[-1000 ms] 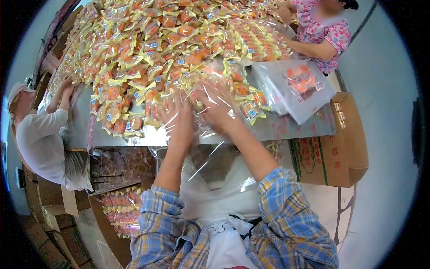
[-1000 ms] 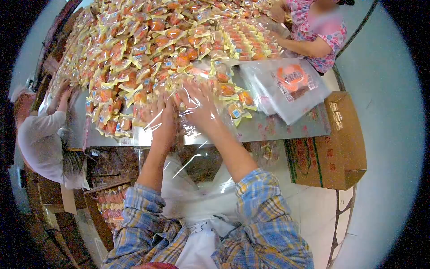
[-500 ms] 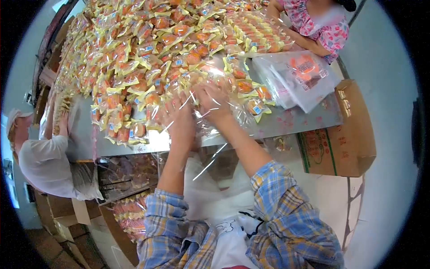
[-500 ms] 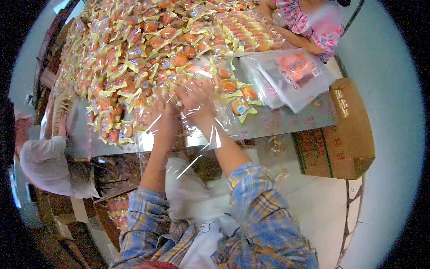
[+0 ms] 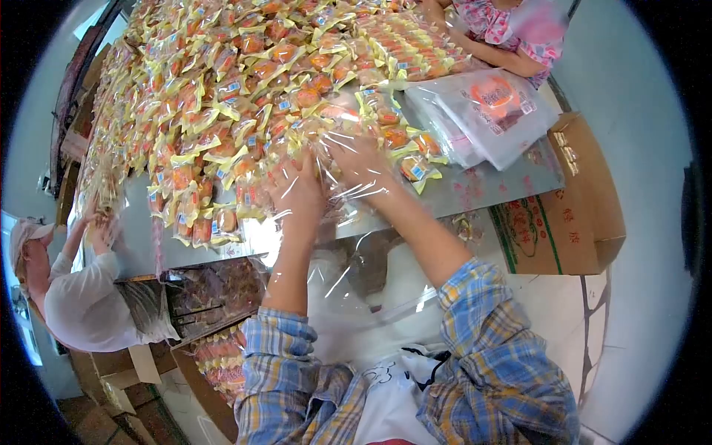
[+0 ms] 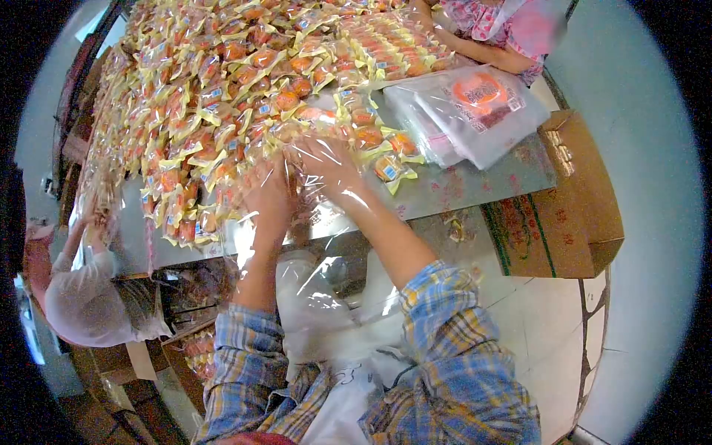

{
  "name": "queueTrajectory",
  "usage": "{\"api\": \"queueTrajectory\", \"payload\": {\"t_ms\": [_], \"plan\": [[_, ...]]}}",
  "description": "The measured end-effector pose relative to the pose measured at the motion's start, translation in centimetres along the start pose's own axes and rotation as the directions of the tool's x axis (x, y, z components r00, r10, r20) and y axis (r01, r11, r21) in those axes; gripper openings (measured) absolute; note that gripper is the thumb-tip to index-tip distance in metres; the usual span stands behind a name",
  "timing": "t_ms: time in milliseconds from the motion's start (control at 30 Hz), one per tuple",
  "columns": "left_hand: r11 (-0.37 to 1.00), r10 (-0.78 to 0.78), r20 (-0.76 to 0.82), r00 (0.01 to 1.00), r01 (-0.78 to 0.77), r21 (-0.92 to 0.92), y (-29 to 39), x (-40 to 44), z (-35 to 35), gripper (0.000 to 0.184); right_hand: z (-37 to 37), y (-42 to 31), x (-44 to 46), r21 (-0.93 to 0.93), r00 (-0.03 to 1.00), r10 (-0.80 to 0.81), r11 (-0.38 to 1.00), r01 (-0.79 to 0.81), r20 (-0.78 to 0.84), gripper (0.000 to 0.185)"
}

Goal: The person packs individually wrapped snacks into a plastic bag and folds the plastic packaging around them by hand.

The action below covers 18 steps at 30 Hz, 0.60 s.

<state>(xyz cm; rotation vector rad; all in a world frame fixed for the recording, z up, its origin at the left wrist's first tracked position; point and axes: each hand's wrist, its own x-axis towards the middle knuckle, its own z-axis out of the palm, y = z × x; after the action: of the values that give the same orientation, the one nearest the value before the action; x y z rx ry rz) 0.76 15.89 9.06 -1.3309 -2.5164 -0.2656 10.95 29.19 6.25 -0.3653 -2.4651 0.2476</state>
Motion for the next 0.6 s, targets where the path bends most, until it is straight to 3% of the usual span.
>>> {"api": "queueTrajectory", "payload": {"t_ms": [100,133,200,267,367,467,567,600], "plan": [[1.0,-0.014,0.087,0.996,0.016,-0.025,-0.4,0.3,0.4,0.064,-0.7,0.6,-0.4,0.058,0.998,0.016,0.998,-0.02,0.068,0.065],[0.999,-0.015,0.122,0.992,0.02,-0.037,-0.3,0.3,0.2,0.064,-1.2,0.0,-0.2,0.014,1.0,0.021,1.0,-0.021,-0.002,0.062],[1.0,-0.021,0.141,0.99,0.019,0.011,-0.2,0.4,1.0,0.065,-0.3,0.5,0.2,-0.005,1.0,0.017,1.0,-0.017,0.013,0.061],[0.999,-0.012,0.054,0.998,0.01,0.035,-0.1,0.2,1.8,0.067,0.5,0.9,0.3,-0.046,1.0,0.003,0.999,-0.003,-0.007,0.056],[0.955,0.054,-0.066,0.996,-0.032,0.295,-0.1,0.4,2.2,0.064,-2.3,-1.6,1.4,-0.032,0.998,0.063,0.998,-0.062,0.031,0.047],[0.979,0.039,0.005,0.999,-0.04,0.198,-0.1,0.2,0.0,0.072,-5.3,-3.1,1.6,0.057,0.992,0.099,0.993,-0.103,0.082,0.052],[0.996,0.058,-0.04,0.998,-0.055,0.069,-0.3,0.3,0.4,0.078,-3.1,-2.3,0.4,-0.09,0.997,0.047,0.995,-0.042,0.054,0.053],[0.999,0.026,-0.009,1.0,-0.026,-0.034,0.0,0.1,0.0,0.073,-2.8,-2.5,-0.4,-0.156,0.996,0.049,0.986,-0.061,-0.075,0.056]]}}
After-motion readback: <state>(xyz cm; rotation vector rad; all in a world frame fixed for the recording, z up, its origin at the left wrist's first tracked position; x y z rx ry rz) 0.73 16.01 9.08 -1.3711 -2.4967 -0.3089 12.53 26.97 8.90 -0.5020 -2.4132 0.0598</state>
